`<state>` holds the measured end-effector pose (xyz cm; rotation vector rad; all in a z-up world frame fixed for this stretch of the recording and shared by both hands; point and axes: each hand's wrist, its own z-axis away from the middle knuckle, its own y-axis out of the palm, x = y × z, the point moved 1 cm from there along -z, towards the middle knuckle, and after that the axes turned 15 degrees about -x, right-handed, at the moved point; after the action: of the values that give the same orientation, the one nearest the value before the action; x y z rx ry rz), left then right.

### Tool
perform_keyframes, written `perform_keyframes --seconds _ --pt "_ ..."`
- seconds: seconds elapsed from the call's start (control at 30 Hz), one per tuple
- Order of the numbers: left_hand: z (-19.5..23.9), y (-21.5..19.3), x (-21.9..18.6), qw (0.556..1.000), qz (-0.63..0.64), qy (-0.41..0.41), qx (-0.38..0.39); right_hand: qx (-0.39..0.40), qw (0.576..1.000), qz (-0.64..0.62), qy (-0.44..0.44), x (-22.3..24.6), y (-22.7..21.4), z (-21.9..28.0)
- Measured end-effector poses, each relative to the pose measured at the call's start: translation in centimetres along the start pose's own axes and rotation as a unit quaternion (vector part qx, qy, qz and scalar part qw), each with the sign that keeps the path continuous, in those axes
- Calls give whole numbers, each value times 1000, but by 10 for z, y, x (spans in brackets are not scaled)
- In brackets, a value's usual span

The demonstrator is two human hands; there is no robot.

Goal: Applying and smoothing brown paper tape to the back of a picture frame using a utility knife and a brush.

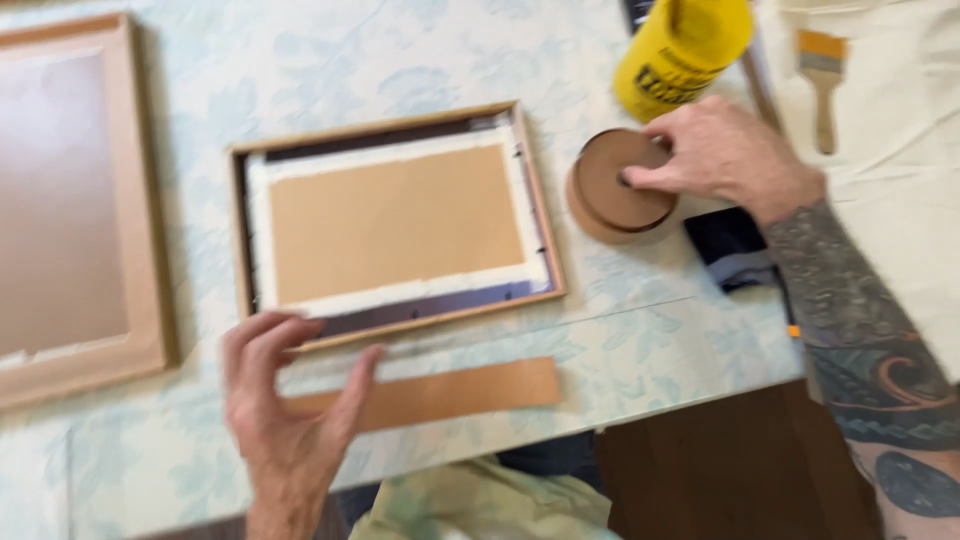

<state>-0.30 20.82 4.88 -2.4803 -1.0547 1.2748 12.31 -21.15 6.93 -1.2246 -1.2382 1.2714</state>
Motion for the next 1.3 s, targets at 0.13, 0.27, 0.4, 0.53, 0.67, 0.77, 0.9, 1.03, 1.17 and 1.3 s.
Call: perform_keyframes --seconds 0.13,0.27,0.4,0.53,0.67,0.77,0.9,1.03,1.17,1.3 --pt "-45 80 -42 971 181 13 157 72 996 -13 44 0 -34 7" --pt "-82 195 -77 934 218 1 282 -135 978 -116 107 -44 -41 -22" --pt "-97 336 -87 930 224 14 290 -214 971 -67 83 -56 -30 -88" --pt "-88 414 -87 934 222 11 278 -136 980 -64 127 -57 8 -118" --pt "-88 413 -88 937 246 13 246 -128 973 -150 119 -70 -4 -93" --pt "-83 405 -88 944 228 135 198 -146 979 -106 92 -75 -19 -66" --pt "-83 395 -98 948 197 156 197 -167 985 37 35 -74 -27 -52" --pt "-84 391 -103 955 161 144 202 -153 984 94 17 -73 -21 -52" --pt "-86 389 -103 954 172 137 203 -131 983 132 5 -72 -15 -55" --pt "-87 389 -100 951 183 130 212 -151 980 127 -9 -67 -15 -54"
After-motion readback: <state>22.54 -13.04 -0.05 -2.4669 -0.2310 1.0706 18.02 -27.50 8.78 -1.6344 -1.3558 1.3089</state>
